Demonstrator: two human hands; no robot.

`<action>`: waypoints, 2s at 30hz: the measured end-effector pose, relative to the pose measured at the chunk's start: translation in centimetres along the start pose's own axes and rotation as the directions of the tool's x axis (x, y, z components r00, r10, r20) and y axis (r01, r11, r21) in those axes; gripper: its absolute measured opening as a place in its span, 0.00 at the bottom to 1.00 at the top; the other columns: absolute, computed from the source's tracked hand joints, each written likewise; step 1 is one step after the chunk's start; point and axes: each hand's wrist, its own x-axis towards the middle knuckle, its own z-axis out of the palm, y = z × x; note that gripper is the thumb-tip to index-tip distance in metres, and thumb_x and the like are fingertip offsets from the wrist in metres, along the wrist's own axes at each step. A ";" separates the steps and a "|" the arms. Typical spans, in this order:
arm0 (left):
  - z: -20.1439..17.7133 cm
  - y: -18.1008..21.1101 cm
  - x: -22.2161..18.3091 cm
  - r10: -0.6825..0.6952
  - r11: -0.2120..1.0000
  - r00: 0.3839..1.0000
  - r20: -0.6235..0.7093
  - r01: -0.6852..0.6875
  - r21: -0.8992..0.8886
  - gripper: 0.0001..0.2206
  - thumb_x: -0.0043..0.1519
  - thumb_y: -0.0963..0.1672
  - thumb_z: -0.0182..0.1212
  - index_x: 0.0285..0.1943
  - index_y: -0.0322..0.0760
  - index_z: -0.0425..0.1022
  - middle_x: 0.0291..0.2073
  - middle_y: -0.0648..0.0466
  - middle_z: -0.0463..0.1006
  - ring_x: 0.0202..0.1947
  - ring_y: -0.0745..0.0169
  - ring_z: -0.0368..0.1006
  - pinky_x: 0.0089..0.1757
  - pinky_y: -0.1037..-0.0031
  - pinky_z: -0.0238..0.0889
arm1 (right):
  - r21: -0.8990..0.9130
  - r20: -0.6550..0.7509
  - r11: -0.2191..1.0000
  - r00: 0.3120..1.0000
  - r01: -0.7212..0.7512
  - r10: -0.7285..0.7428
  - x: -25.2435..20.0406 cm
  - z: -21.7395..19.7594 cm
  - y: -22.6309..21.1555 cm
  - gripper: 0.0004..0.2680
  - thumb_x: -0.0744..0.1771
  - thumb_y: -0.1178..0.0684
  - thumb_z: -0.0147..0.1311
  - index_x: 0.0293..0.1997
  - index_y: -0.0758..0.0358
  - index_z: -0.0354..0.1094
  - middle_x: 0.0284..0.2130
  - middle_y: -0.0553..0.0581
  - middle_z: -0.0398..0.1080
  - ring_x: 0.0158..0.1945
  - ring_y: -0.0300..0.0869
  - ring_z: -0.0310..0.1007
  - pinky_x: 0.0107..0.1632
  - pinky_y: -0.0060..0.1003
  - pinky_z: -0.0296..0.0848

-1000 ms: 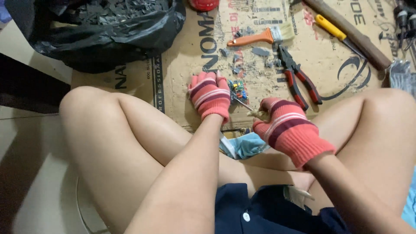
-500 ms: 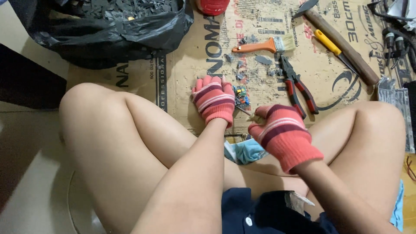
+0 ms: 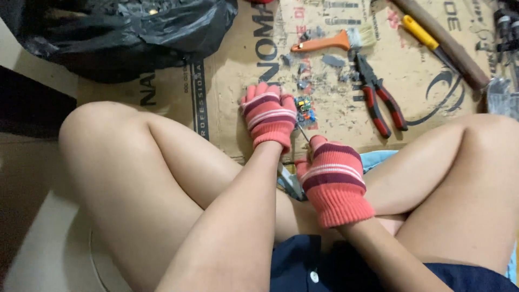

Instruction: The person sits cross-legged on the floor and uses a screwdriver to remove screws from a small circuit board. They then use pliers to pull off components and place them into a black plastic bag. The person repeats this process with multiple components.

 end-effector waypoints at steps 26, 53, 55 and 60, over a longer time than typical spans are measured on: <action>0.9 -0.5 0.4 0.116 0.991 0.976 -0.183 -0.126 -0.046 0.07 0.47 0.46 0.61 0.23 0.41 0.72 0.27 0.50 0.72 0.38 0.48 0.72 0.47 0.59 0.64 | 0.119 0.071 0.981 0.987 -0.152 0.144 5.0 -0.6 -1.1 0.14 0.61 0.43 0.56 0.50 0.45 0.76 0.30 0.64 0.77 0.39 0.60 0.80 0.44 0.53 0.80; -0.2 -0.3 0.3 0.089 0.995 0.991 -0.100 -0.094 -0.044 0.06 0.50 0.45 0.63 0.30 0.39 0.76 0.35 0.50 0.76 0.41 0.47 0.67 0.50 0.61 0.60 | 0.585 0.295 0.808 0.912 0.062 -0.284 14.5 -6.7 8.3 0.09 0.61 0.64 0.63 0.42 0.75 0.84 0.14 0.61 0.64 0.15 0.45 0.54 0.17 0.40 0.54; -0.3 0.0 0.2 0.094 0.994 0.990 -0.107 -0.100 -0.053 0.06 0.51 0.45 0.62 0.29 0.39 0.75 0.34 0.50 0.76 0.41 0.48 0.67 0.50 0.62 0.60 | 0.501 0.292 0.864 0.930 0.051 -0.224 14.5 -6.3 8.4 0.11 0.61 0.63 0.65 0.46 0.70 0.83 0.23 0.64 0.74 0.23 0.48 0.64 0.26 0.40 0.63; -0.7 0.1 0.2 0.114 0.992 0.988 -0.107 -0.118 -0.036 0.05 0.53 0.44 0.60 0.29 0.38 0.77 0.33 0.50 0.76 0.39 0.50 0.67 0.50 0.63 0.61 | 0.396 0.270 0.907 0.926 0.142 -0.263 14.1 -4.4 9.2 0.15 0.60 0.62 0.64 0.52 0.61 0.79 0.39 0.57 0.81 0.39 0.45 0.76 0.47 0.36 0.75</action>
